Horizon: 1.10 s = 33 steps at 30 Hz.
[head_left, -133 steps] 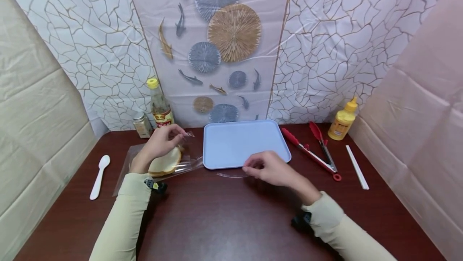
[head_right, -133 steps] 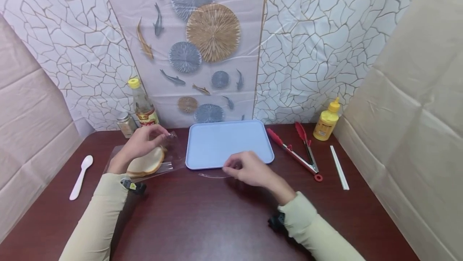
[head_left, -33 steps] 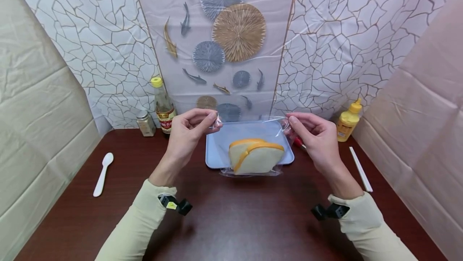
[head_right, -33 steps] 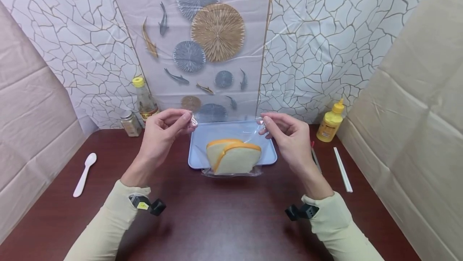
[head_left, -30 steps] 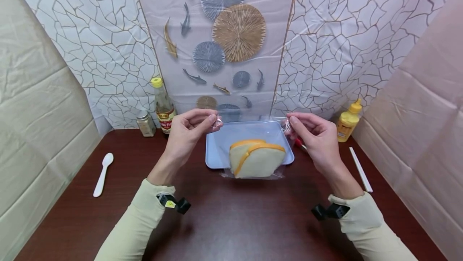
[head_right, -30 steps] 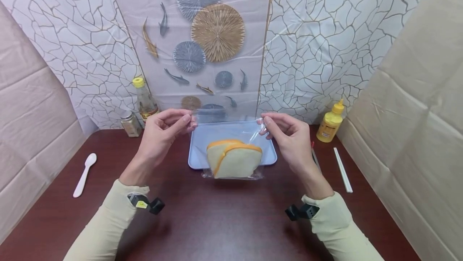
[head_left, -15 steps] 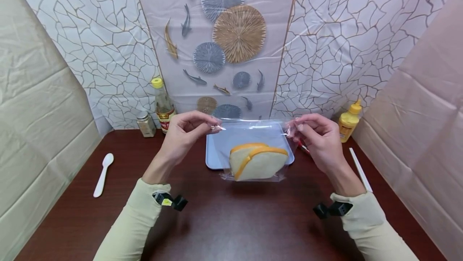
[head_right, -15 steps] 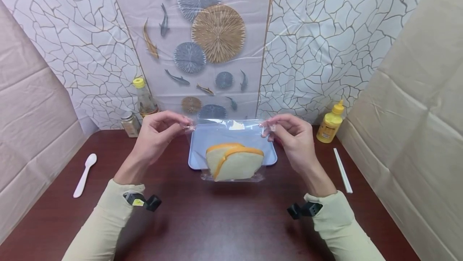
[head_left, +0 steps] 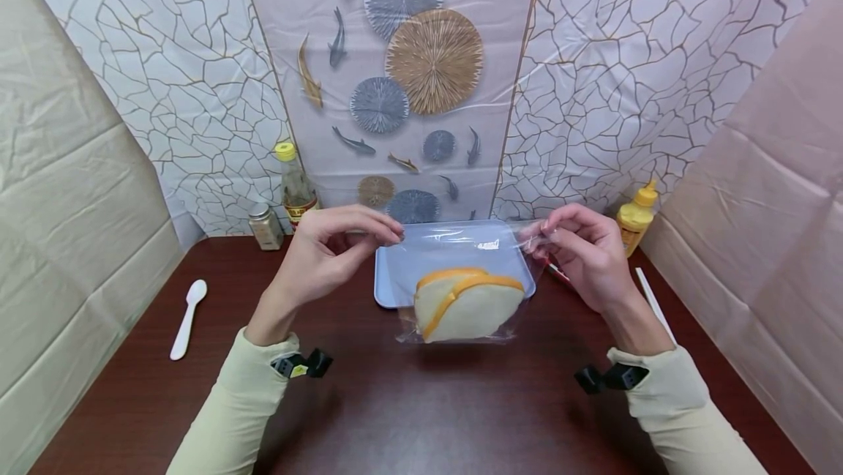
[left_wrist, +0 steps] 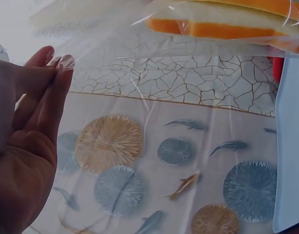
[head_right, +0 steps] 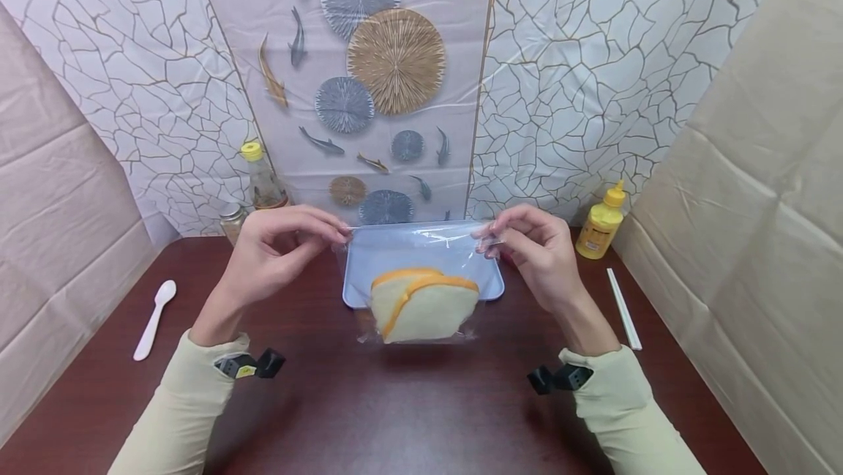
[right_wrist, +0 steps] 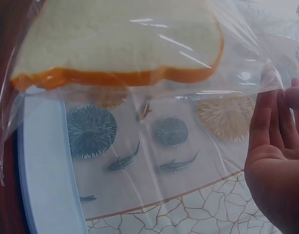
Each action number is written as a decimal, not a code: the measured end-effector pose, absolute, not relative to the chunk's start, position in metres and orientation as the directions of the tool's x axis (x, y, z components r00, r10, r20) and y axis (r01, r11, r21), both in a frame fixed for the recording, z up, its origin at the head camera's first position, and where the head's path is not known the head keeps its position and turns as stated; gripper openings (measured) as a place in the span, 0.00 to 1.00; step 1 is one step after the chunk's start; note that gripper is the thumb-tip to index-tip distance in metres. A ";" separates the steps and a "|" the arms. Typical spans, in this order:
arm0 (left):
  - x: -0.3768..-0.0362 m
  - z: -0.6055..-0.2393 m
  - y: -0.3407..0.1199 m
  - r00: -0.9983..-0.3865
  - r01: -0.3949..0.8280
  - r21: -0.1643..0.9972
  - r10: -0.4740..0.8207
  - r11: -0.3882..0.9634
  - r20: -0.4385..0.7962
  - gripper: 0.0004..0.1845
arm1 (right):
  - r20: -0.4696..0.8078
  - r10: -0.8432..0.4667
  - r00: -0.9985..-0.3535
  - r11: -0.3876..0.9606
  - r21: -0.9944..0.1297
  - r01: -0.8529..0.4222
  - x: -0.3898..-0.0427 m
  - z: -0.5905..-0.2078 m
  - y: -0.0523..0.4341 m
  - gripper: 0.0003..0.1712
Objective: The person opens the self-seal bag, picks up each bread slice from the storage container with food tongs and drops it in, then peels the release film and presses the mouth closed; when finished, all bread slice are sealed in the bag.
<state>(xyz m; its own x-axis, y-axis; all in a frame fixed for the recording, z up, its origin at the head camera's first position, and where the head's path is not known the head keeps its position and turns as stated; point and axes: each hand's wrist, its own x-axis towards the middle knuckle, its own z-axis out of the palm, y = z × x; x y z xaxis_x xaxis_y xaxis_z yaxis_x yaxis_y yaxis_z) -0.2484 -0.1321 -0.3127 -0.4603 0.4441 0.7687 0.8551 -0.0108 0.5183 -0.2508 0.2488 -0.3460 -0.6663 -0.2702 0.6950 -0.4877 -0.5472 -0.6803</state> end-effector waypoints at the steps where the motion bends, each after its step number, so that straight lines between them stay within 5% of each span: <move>1: -0.247 -0.312 -0.132 -0.451 0.863 0.506 0.450 -0.003 0.771 0.14 | 0.694 -0.275 -0.665 -0.551 -0.680 -0.483 -0.251 -0.346 0.249 0.21; 13: -0.242 -0.312 -0.130 -0.432 0.883 0.466 0.479 0.054 0.764 0.17 | 0.677 -0.308 -0.668 -0.551 -0.699 -0.455 -0.250 -0.343 0.251 0.19; 26: -0.249 -0.318 -0.127 -0.655 0.705 0.709 0.365 -0.020 0.662 0.08 | 0.696 -0.287 -0.658 -0.498 -0.695 -0.518 -0.247 -0.342 0.252 0.24; 33: -0.253 -0.317 -0.131 -0.703 0.654 0.757 0.355 -0.019 0.616 0.09 | 0.606 -0.209 -0.768 -0.124 -0.795 -0.594 -0.241 -0.338 0.250 0.07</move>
